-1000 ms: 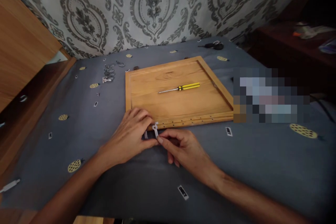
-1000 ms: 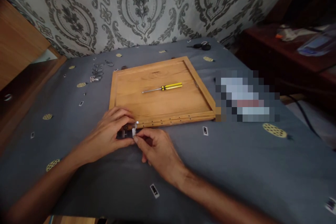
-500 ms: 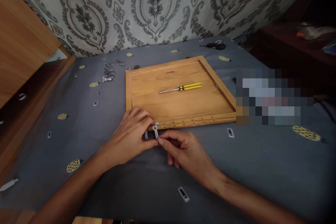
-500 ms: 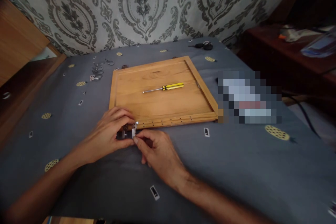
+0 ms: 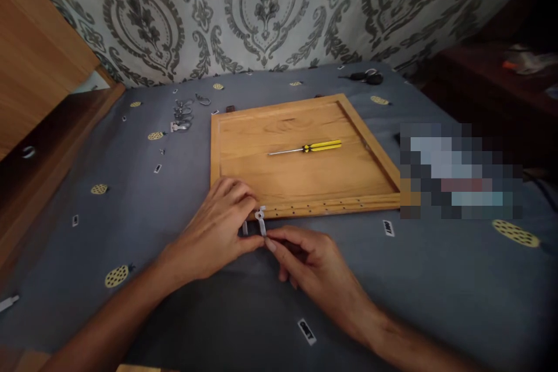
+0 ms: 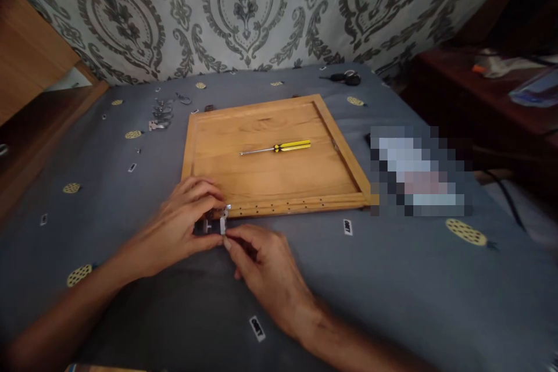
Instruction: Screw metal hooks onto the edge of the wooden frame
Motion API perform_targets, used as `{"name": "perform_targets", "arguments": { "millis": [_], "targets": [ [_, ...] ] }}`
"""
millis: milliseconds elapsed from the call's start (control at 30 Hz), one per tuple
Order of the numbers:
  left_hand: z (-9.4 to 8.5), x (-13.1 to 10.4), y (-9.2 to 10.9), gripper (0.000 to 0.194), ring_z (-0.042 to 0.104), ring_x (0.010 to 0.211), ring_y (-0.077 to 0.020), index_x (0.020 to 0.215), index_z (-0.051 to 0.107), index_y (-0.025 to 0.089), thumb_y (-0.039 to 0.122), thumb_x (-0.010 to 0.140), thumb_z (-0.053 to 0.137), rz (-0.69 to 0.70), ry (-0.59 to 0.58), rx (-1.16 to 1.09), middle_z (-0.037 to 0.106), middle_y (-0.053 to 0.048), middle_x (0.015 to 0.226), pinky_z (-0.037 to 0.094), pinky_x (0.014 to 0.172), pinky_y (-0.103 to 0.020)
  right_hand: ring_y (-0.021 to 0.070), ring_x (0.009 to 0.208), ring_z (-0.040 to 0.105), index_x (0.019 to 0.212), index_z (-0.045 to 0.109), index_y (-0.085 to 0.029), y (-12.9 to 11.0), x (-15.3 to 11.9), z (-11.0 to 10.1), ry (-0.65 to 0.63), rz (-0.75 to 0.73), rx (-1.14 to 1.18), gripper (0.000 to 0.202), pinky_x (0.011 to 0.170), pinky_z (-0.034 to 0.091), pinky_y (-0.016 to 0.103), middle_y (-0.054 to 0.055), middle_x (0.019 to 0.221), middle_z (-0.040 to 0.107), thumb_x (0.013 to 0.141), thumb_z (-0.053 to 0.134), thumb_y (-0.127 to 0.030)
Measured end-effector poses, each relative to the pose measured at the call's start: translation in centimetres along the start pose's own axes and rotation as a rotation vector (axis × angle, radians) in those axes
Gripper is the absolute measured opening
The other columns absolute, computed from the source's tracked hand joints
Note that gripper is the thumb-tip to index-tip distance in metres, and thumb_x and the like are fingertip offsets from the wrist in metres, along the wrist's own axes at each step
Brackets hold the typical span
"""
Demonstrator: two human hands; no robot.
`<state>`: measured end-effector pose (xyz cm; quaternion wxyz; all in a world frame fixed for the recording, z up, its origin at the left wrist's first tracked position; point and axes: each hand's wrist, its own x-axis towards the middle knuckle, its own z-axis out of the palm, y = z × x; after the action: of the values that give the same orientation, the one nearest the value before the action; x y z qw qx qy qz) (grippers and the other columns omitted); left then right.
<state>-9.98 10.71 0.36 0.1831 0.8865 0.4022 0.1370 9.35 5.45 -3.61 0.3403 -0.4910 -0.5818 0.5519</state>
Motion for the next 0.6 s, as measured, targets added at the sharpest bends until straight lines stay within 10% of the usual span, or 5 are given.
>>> {"name": "perform_targets", "arguments": {
  "millis": [600],
  "targets": [
    [0.16,0.01,0.0,0.03,0.054,0.121,-0.0306,0.102,0.065,0.016,0.027,0.082,0.085,0.014,-0.006,-0.016,0.066,-0.008,0.117,0.047,0.104,-0.049,0.0082,0.045,0.053,0.099,0.078,-0.017,0.07,-0.36,-0.2,0.029,-0.044,-0.049,0.026,0.042,0.042,0.02,-0.001,0.058,0.059,0.094,0.058,-0.033]
  ]
}}
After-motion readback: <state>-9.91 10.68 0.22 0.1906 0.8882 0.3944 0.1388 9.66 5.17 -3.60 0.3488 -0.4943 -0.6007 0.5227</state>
